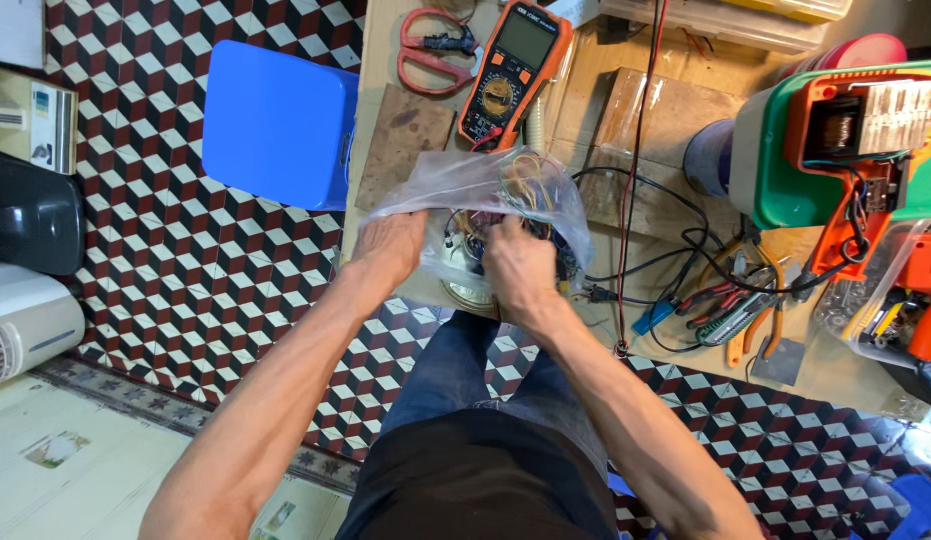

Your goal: The person sorts through a bag of wires and components on a cluttered workbench, then uses a heat gun to apply heat to a small electronic component. The person handles various tools and parts throughout the process.

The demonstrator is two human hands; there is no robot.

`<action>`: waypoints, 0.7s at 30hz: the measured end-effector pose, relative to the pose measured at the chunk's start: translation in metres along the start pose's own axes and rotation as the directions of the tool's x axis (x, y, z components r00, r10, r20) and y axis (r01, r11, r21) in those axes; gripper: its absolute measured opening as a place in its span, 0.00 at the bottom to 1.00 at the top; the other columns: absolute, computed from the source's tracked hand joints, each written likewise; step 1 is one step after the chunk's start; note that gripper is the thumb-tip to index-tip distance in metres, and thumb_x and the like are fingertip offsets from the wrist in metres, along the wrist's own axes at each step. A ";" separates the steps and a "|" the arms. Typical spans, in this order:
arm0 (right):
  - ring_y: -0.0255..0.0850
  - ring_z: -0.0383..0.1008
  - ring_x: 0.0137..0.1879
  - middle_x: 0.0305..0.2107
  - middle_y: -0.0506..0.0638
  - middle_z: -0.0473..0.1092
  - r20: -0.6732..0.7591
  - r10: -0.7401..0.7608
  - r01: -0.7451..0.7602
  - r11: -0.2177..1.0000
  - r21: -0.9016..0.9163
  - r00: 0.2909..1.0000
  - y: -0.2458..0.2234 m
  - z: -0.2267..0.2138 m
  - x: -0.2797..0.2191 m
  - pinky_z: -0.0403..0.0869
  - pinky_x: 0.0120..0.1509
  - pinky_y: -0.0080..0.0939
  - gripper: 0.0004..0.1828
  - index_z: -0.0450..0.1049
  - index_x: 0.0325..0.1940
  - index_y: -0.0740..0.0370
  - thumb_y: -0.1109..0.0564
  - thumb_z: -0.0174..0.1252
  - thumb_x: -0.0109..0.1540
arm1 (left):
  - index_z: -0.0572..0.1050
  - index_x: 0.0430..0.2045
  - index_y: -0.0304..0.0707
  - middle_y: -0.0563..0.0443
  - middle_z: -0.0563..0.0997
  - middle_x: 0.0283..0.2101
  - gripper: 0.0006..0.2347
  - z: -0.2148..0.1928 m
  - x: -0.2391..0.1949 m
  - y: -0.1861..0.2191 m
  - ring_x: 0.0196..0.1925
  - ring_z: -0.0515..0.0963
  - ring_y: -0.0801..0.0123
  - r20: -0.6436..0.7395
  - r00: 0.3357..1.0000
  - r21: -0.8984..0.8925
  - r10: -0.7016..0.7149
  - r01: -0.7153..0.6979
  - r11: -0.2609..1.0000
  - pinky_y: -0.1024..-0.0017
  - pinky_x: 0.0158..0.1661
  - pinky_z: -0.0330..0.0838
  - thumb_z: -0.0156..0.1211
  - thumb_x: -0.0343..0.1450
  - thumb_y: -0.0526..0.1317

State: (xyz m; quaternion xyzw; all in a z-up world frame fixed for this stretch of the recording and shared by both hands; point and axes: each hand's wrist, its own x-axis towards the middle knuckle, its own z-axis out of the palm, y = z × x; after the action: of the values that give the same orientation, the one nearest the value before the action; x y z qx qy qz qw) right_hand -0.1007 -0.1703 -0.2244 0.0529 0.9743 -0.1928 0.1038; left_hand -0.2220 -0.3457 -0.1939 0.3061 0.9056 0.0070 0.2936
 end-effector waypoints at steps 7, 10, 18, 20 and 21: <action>0.55 0.78 0.35 0.40 0.62 0.70 -0.069 0.150 -0.147 0.988 0.041 0.986 0.040 -0.071 0.002 0.76 0.32 0.53 0.18 0.70 0.51 0.67 0.56 0.61 0.60 | 0.62 0.65 0.38 0.36 0.73 0.61 0.42 0.018 0.020 0.019 0.65 0.71 0.49 0.044 0.999 0.195 -0.032 0.022 0.981 0.55 0.58 0.69 0.77 0.54 0.36; 0.57 0.77 0.33 0.43 0.65 0.68 -0.023 0.199 -0.196 0.976 0.099 0.980 0.061 -0.079 0.007 0.76 0.31 0.54 0.28 0.66 0.64 0.69 0.60 0.60 0.60 | 0.62 0.65 0.30 0.31 0.70 0.63 0.52 0.008 0.014 0.024 0.65 0.69 0.41 -0.072 0.994 0.085 0.079 -0.073 0.994 0.56 0.56 0.67 0.85 0.42 0.38; 0.63 0.76 0.39 0.43 0.63 0.69 -0.120 0.162 -0.146 0.981 0.129 0.979 0.088 -0.066 0.013 0.73 0.41 0.62 0.11 0.72 0.45 0.66 0.59 0.60 0.61 | 0.73 0.48 0.27 0.33 0.75 0.54 0.33 -0.006 -0.010 0.040 0.57 0.72 0.39 -0.240 0.949 -0.054 0.205 -0.224 0.973 0.51 0.54 0.67 0.80 0.49 0.36; 0.63 0.76 0.39 0.41 0.62 0.69 -0.123 0.174 -0.155 0.977 0.149 0.977 0.086 -0.067 0.012 0.72 0.41 0.63 0.11 0.72 0.47 0.65 0.59 0.60 0.62 | 0.75 0.43 0.29 0.35 0.76 0.52 0.27 0.000 -0.013 0.041 0.56 0.73 0.40 -0.237 0.957 -0.097 0.170 -0.198 0.975 0.51 0.53 0.68 0.79 0.52 0.37; 0.63 0.76 0.40 0.41 0.62 0.69 -0.125 0.180 -0.160 0.974 0.158 0.976 0.084 -0.068 0.010 0.72 0.41 0.63 0.11 0.72 0.47 0.65 0.59 0.60 0.63 | 0.76 0.39 0.31 0.37 0.76 0.51 0.22 0.004 -0.014 0.041 0.56 0.74 0.41 -0.181 0.975 -0.137 0.129 -0.154 0.978 0.51 0.53 0.68 0.78 0.54 0.38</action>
State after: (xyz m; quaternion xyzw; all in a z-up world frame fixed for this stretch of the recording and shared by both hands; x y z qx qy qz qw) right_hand -0.1113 -0.0656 -0.1956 0.1569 0.9541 -0.2504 0.0480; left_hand -0.1882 -0.3212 -0.1818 0.3453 0.9002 0.1223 0.2354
